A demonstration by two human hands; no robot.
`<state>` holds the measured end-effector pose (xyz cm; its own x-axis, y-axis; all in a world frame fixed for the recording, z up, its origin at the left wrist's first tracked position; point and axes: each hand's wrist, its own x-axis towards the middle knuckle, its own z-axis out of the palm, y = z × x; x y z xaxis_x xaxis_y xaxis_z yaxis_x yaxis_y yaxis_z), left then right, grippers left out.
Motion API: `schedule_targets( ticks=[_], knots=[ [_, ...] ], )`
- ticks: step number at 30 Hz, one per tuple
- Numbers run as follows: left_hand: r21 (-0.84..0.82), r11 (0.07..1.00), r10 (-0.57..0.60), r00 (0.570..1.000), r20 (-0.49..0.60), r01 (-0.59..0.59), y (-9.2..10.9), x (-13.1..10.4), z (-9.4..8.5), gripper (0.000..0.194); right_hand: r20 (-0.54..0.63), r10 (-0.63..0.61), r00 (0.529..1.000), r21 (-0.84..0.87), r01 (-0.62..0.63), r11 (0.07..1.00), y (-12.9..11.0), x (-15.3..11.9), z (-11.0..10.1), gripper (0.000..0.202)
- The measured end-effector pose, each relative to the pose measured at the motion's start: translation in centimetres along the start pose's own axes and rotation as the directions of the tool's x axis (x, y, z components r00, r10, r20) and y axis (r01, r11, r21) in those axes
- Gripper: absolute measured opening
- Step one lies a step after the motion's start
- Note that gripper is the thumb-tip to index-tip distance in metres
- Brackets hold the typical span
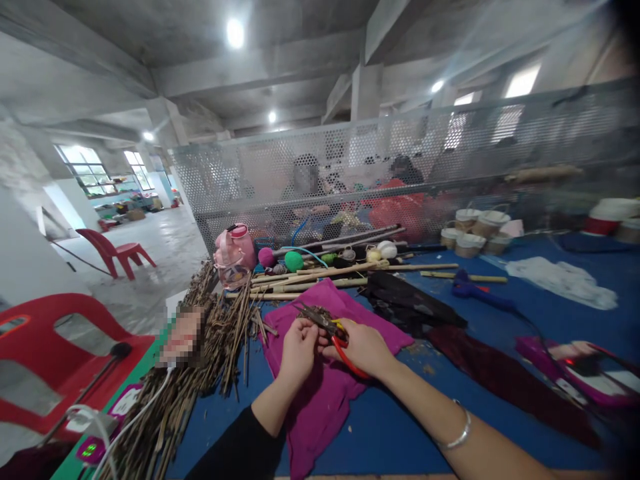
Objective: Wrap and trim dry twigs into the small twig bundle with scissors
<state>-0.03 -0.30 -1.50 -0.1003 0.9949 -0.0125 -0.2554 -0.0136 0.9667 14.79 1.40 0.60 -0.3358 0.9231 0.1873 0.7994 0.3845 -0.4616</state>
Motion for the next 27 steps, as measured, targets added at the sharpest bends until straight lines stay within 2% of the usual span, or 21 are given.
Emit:
schedule_targets(
  ticks=[7,15,19,27],
  knots=[
    [-0.029,0.999,-0.031,1.0,0.006,0.031,0.19,-0.12,0.26,0.031,-0.022,-0.09,0.996,0.052,0.091,0.995,-0.21,-0.11,-0.23,0.038],
    [-0.086,0.996,-0.029,0.997,0.077,0.036,0.01,-0.24,0.3,0.032,-0.024,-0.102,0.994,0.102,0.104,0.989,0.01,0.0,-0.01,0.042],
    [-0.075,0.996,-0.037,0.997,0.065,0.042,-0.04,-0.24,0.31,0.033,-0.047,-0.12,0.992,0.101,0.124,0.987,-0.03,-0.04,-0.1,0.041],
    [-0.082,0.996,-0.017,0.997,0.081,0.023,0.02,-0.33,0.48,0.033,0.04,-0.02,0.999,0.131,0.014,0.991,-0.08,-0.23,0.42,0.034]
  ],
)
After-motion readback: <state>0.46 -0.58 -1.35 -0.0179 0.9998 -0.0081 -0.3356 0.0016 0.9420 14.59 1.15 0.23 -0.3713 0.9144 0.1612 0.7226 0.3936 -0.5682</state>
